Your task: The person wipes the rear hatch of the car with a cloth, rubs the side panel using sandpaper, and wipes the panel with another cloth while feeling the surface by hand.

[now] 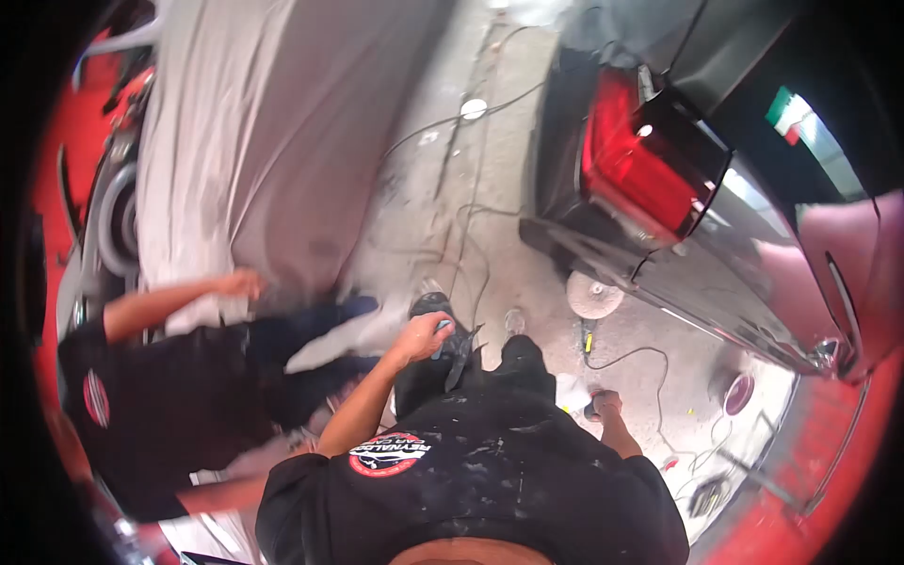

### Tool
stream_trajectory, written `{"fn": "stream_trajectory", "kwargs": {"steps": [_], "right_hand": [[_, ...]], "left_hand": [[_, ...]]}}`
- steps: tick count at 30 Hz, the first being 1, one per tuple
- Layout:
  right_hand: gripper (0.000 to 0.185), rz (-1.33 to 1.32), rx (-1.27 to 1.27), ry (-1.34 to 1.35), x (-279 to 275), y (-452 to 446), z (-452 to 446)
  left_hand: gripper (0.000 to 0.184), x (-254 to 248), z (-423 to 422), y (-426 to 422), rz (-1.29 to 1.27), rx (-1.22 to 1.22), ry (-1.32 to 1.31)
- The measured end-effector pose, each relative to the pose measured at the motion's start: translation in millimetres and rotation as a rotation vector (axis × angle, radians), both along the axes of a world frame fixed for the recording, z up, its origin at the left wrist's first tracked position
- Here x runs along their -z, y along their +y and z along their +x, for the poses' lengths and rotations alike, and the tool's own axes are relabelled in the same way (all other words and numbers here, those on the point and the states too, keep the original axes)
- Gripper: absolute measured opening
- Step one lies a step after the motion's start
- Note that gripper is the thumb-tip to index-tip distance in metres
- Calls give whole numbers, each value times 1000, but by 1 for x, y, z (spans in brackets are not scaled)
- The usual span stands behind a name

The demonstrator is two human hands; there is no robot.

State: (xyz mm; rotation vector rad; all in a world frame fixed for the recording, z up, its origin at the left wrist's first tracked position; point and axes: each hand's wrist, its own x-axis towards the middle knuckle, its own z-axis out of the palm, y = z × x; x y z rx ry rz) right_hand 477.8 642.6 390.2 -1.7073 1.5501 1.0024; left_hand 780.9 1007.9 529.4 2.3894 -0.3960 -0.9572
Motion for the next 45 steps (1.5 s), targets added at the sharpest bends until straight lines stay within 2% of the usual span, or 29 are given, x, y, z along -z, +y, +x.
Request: {"fn": "stream_trajectory", "kwargs": {"steps": [2,4,5,6,7,9,10,12,14,15,17,18,20,21,23,24,27,28,30,32,34,35,37,38,40,41,42,43,45], "right_hand": [[19,-22,235,-35,11,13,11],[22,-128,587,19,32,36,30],[27,-94,610,-3,54,48,32],[24,-240,718,-75,33,75,60],[24,-241,499,-168,45,93,56],[24,-278,702,-210,55,169,92],[24,-321,1108,-175,41,185,141],[24,-368,1218,-136,35,257,198],[27,-538,892,-77,86,316,212],[27,-555,920,-62,64,323,233],[26,-636,1272,-225,18,331,304],[26,-647,1296,-225,25,339,318],[27,-641,1392,-410,40,337,329],[27,-646,1390,-412,42,329,338],[27,-523,1479,-621,39,305,368],[27,-536,1471,-652,56,291,369],[29,-493,1796,-941,113,282,378],[29,-511,1799,-968,126,278,380],[32,-621,2195,-1080,154,273,379],[31,-728,2112,-1203,200,285,362],[25,-633,2033,-1564,214,290,354],[25,-694,1995,-1627,234,291,353],[24,-873,1780,-1509,278,294,352],[24,-925,1761,-1528,305,294,351],[21,-1277,2084,-1309,348,303,355],[21,-1314,2088,-1298,346,306,360],[23,-1551,2044,-1161,331,307,379],[25,-1768,2003,-1002,318,308,400],[28,-1923,1635,-842,265,303,432]], "left_hand": [[32,-4,62,-18,-21,92,1],[33,1,127,-31,-3,182,3],[32,19,158,-35,-41,252,-24],[32,25,190,-43,-51,333,-26],[32,29,221,-53,-40,436,31],[32,48,286,-53,-74,739,58],[32,66,328,-63,-154,924,21],[35,62,400,-72,-117,1125,114],[37,65,463,-77,-49,1229,150],[37,62,485,-82,-63,1261,155],[38,53,523,-93,67,1208,66],[38,55,532,-93,61,1232,58],[39,65,531,-101,23,1334,-56],[39,74,526,-105,16,1333,-57],[38,99,513,-115,22,1540,8],[38,127,504,-124,8,1536,-22],[36,226,474,-133,0,2002,-9],[35,260,463,-143,23,2135,-29],[38,307,436,-170,28,2380,-2],[37,357,408,-195,110,2561,46],[32,400,381,-217,-20,2675,-31],[31,421,368,-226,-59,2715,-93],[31,460,354,-252,-146,2773,-224],[30,475,350,-258,-189,2795,-244],[30,491,353,-253,-233,2842,-243],[32,491,356,-253,-92,2908,-369],[33,490,359,-251,61,2971,-491],[34,505,366,-250,15,3055,-497],[34,504,382,-241,110,3122,-494]]}}
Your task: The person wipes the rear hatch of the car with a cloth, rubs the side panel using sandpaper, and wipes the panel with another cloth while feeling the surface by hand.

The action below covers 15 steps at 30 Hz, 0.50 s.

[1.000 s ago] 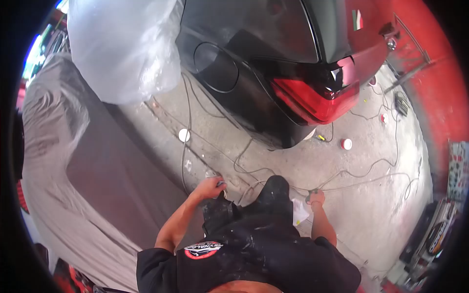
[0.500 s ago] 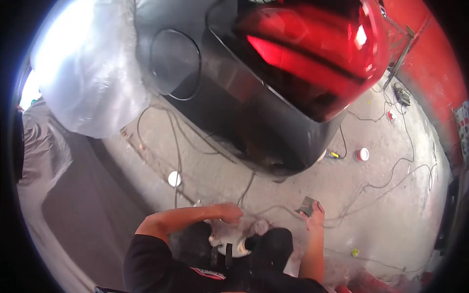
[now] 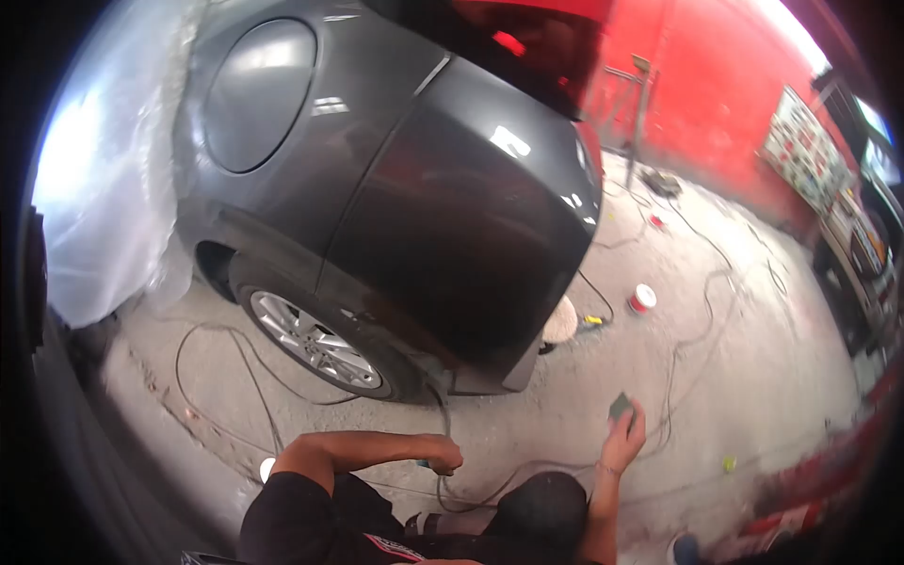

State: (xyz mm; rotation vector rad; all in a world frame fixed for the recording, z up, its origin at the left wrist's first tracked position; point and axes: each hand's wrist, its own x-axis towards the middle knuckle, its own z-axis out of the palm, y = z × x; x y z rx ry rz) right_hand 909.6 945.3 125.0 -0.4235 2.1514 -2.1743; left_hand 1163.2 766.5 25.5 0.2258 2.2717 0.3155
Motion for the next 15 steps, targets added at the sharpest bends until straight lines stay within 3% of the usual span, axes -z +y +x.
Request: {"fn": "stream_trajectory", "kwargs": {"steps": [5,8,12,15], "right_hand": [[31,137,-48,1012,-124,-51,78],[34,88,6,1532,-166,-104,113],[37,17,89,1757,-224,-158,151],[38,104,-102,1705,-199,-185,148]], "left_hand": [[31,29,13,1,71,5,2],[25,14,-13,-6,-64,-20,206],[24,-34,-38,12,-45,-103,387],[24,-45,-33,17,-50,-54,362]]}}
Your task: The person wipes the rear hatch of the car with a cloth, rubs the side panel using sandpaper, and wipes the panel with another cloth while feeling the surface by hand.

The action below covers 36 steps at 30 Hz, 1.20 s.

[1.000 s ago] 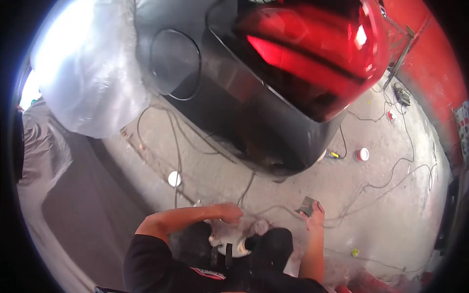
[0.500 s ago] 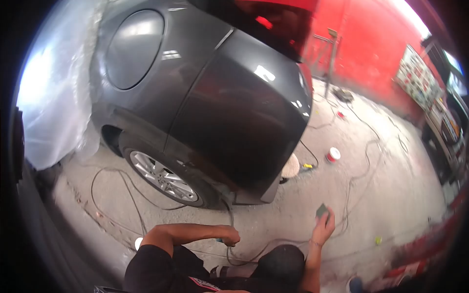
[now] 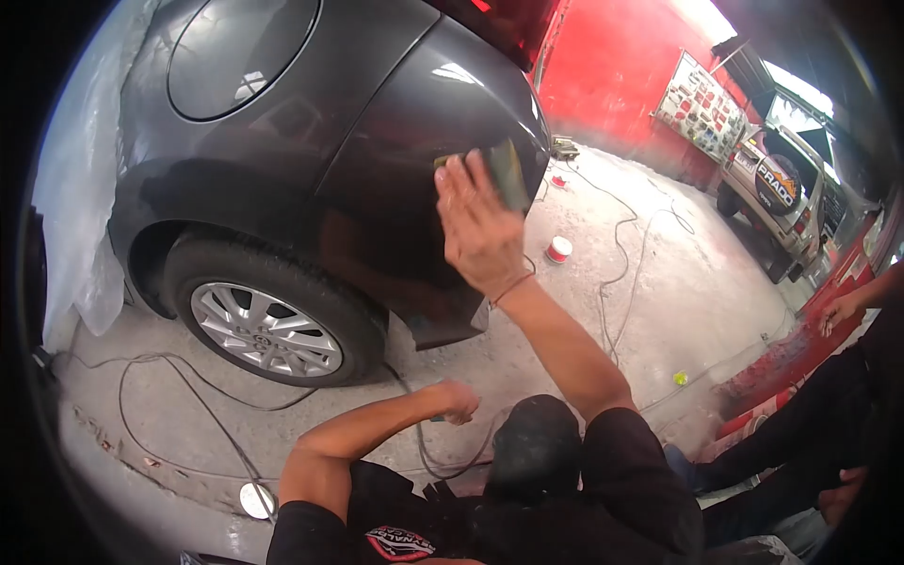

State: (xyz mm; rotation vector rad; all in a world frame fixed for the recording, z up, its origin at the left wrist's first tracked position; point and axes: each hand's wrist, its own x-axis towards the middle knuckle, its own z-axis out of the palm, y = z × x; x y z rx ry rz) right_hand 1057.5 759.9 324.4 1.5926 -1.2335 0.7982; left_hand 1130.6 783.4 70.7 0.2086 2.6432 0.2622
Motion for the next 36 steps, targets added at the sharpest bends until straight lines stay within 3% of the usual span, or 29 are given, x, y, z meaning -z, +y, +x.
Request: {"fn": "stream_trajectory", "kwargs": {"steps": [3,6,7,9,11,15,17,18,19,20,22,24,25,26,28,30,31,34,36], "right_hand": [[52,53,77,111,69,9,-7],[48,143,-53,318,76,20,-35],[45,199,-126,404,56,19,-57],[45,62,194,248,-23,1,-32],[45,20,82,81,-68,-17,-24],[45,20,138,147,-43,-7,-27],[46,96,27,63,-17,-2,-23],[49,83,186,236,11,6,-21],[51,110,222,225,51,13,-14],[49,398,457,352,97,19,-20],[49,324,115,352,108,23,-44],[50,198,204,206,25,8,-10],[49,130,73,14,-6,-7,-7],[48,83,55,10,-30,-15,-5],[48,71,91,-38,-11,-10,2],[49,274,364,310,63,14,-14],[50,167,66,451,100,13,-59],[52,302,251,346,17,13,-32],[58,139,50,-4,-27,-9,-27]], "left_hand": [[24,24,3,-5,-30,14,-5],[24,16,9,-7,-36,14,-65],[24,14,15,-8,-39,22,-64],[28,5,16,-16,43,16,34],[23,15,0,-8,5,25,6],[23,24,-11,-9,1,37,-6],[23,46,-16,-11,-4,47,-14],[24,52,-20,-12,-13,55,-32],[24,47,-19,-8,-8,58,-21],[24,38,-14,-6,-20,43,-23],[24,27,-5,-10,-45,19,-31],[26,21,-6,-6,27,2,-42],[26,16,-9,-9,36,-2,-37],[26,14,-8,-8,11,14,-28],[27,15,-8,-6,-22,32,-21],[26,24,-13,-9,2,63,-6],[26,30,-10,-11,-8,65,-4],[27,38,-8,-17,42,39,28],[28,30,-8,-17,2,54,-75]]}}
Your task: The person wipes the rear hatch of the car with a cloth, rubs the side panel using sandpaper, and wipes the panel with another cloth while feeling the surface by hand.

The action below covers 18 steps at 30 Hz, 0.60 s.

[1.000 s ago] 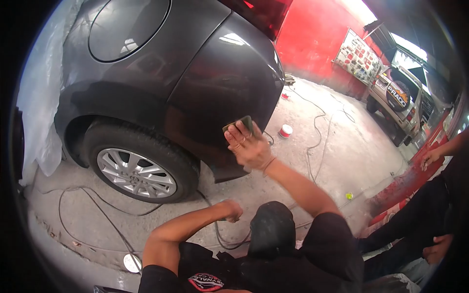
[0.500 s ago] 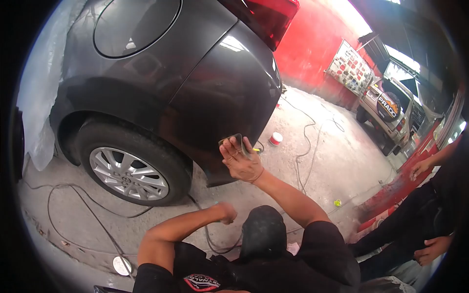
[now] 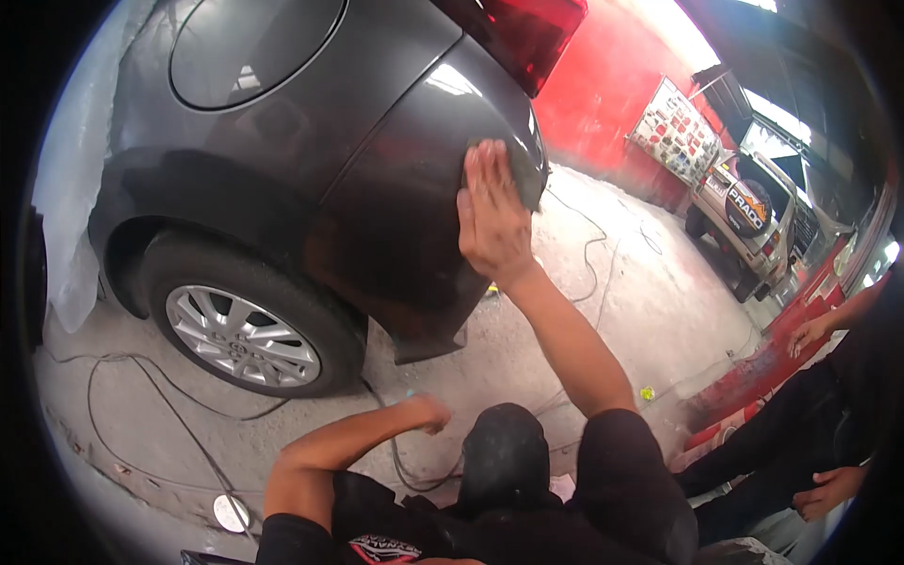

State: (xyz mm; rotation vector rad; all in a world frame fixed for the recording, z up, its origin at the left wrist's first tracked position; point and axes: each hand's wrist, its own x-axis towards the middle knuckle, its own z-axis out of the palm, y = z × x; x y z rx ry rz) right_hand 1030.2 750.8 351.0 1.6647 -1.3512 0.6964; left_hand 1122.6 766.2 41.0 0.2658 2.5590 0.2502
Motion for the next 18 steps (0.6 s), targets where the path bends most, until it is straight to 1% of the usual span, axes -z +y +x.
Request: {"fn": "stream_trajectory", "kwargs": {"steps": [2,4,5,6,8,11,12,13,14,15,16,17,18], "right_hand": [[61,-91,31,-32,27,-3,10],[62,45,217,349,111,17,-6],[63,64,142,549,113,22,-29],[63,68,135,557,87,22,-23],[60,198,317,338,6,13,5],[51,-85,19,-10,1,-11,10],[50,-82,-27,2,28,-4,14],[51,35,-50,176,61,9,7],[52,158,-70,351,70,21,12],[54,151,-48,465,61,21,2],[54,159,-56,473,45,11,-11],[53,87,-7,344,15,-3,-10],[52,21,45,213,0,-8,-7]], "left_hand": [[25,-6,1,7,-13,-39,39],[26,-8,4,8,-39,-71,79],[27,-3,5,10,-9,-70,75],[27,-2,2,11,28,-76,77],[27,-6,3,6,4,-71,76],[26,-7,5,15,-22,-48,82],[25,-10,4,13,-42,-39,105],[25,-9,4,12,-48,-46,106],[25,-8,3,15,-33,-34,77],[25,-8,-1,16,-13,-25,56],[25,-6,-2,16,-3,-33,63],[26,-5,2,15,-30,-19,95],[26,-5,6,17,-53,-2,124]]}}
